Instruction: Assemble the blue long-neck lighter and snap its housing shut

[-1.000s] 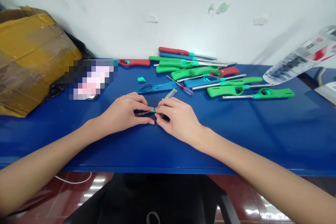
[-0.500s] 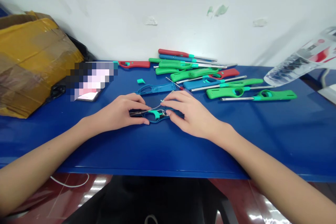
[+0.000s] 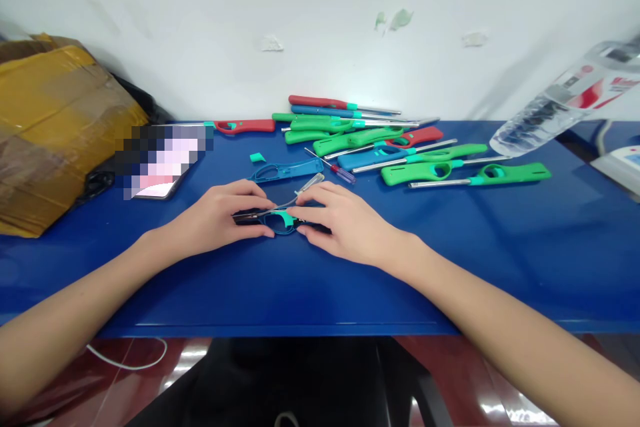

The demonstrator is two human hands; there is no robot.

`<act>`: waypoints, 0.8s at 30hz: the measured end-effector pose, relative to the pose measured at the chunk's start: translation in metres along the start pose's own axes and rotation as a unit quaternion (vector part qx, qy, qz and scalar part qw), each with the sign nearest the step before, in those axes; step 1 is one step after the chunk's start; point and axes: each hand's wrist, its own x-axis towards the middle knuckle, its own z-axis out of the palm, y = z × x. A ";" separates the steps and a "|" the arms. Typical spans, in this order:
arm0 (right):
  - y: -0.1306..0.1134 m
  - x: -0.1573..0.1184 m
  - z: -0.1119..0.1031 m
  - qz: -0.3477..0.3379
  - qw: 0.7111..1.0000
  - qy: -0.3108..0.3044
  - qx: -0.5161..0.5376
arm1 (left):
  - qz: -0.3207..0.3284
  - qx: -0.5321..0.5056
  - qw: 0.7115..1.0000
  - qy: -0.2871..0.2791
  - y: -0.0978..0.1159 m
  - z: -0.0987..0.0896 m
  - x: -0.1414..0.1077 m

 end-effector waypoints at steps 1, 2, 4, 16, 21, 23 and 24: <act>0.000 0.000 0.000 0.001 1.000 -0.003 0.002 | 0.000 0.002 1.000 -0.002 0.000 0.000 0.000; 0.000 0.000 0.000 0.002 1.000 -0.007 0.004 | 0.000 0.004 1.000 -0.003 -0.001 0.000 0.000; 0.001 -0.001 -0.002 0.004 1.000 -0.018 0.009 | 0.000 0.006 1.000 -0.006 -0.001 0.000 0.000; 0.005 0.000 -0.014 -0.002 1.000 -0.024 -0.004 | 0.003 0.012 1.000 0.005 -0.001 -0.001 -0.001; 0.002 -0.001 -0.009 -0.010 0.999 -0.043 -0.022 | 0.000 0.013 1.000 -0.002 -0.001 -0.001 0.000; 0.001 -0.001 -0.008 -0.012 0.998 -0.053 -0.028 | -0.001 0.011 1.000 -0.003 -0.002 -0.001 0.000; 0.001 -0.001 -0.008 -0.011 0.998 -0.056 -0.029 | 0.000 0.009 1.000 -0.004 -0.002 -0.001 0.000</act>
